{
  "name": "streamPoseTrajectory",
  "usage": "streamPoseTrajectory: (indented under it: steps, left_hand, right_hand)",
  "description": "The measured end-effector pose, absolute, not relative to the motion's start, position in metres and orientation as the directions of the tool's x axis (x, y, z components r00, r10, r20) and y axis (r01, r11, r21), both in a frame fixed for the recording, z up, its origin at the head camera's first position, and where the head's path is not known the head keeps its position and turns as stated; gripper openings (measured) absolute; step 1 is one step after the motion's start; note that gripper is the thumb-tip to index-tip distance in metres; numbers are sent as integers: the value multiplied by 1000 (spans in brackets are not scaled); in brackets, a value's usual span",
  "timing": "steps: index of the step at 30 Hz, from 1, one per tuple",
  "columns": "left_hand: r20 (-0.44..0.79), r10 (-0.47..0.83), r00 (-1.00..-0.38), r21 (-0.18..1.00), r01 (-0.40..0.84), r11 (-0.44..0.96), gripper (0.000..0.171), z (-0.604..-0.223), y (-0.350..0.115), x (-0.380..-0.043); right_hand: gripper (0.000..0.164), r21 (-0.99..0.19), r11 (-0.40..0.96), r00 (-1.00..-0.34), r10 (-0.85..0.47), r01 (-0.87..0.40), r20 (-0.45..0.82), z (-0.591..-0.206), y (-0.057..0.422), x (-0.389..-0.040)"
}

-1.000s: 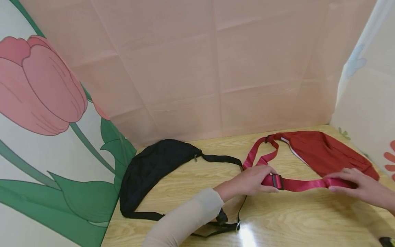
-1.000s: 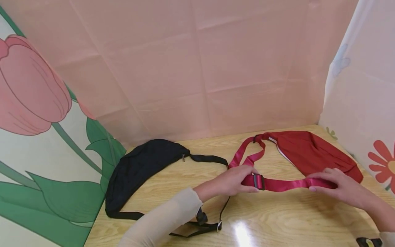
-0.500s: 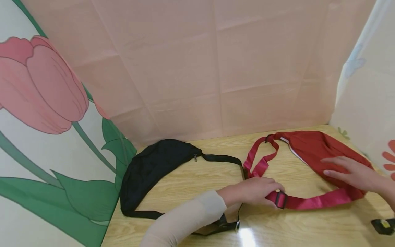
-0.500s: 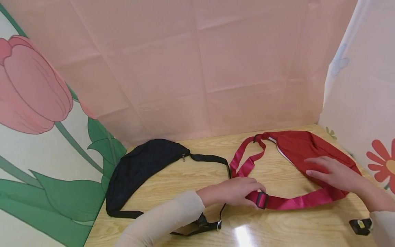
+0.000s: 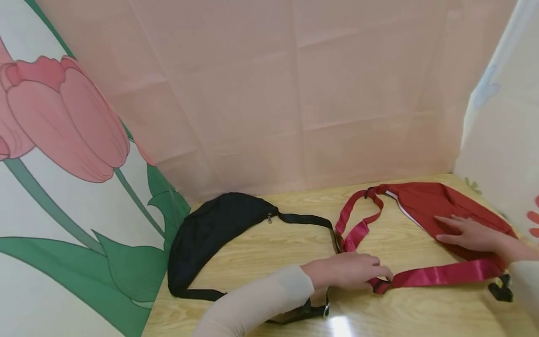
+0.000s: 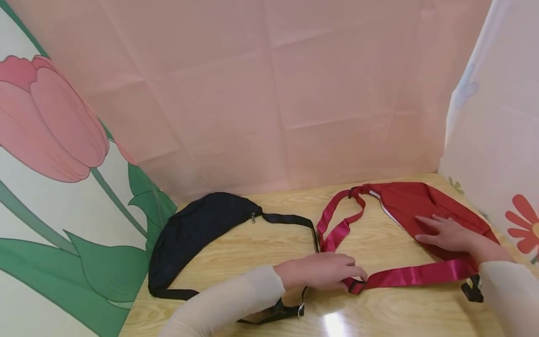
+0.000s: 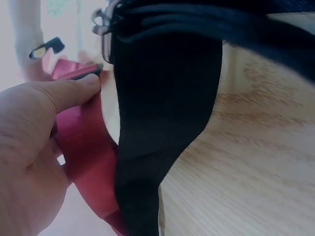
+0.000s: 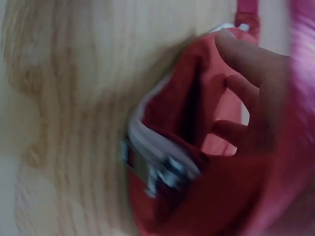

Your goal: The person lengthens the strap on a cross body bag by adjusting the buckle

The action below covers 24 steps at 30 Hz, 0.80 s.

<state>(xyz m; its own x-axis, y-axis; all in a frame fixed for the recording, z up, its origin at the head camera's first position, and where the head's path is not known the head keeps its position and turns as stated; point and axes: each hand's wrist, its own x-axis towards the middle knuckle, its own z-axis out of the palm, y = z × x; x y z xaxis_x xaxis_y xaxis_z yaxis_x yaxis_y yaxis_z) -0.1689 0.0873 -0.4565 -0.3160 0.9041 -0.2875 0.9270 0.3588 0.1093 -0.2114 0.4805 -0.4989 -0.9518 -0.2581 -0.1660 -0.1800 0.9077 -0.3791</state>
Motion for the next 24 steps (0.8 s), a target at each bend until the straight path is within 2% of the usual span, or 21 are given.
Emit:
streamPoseTrajectory:
  steps: [7, 24]
  left_hand:
    - [-247, 921, -302, 59, 944, 325, 48, -465, 80, -172]
    - [-269, 914, -303, 34, 946, 323, 50, -462, 75, -170]
  right_hand:
    - [75, -285, 942, -961, -228, -177, -158, -510, 483, -223]
    - [78, -315, 938, -964, -207, -147, -165, -517, 500, -240]
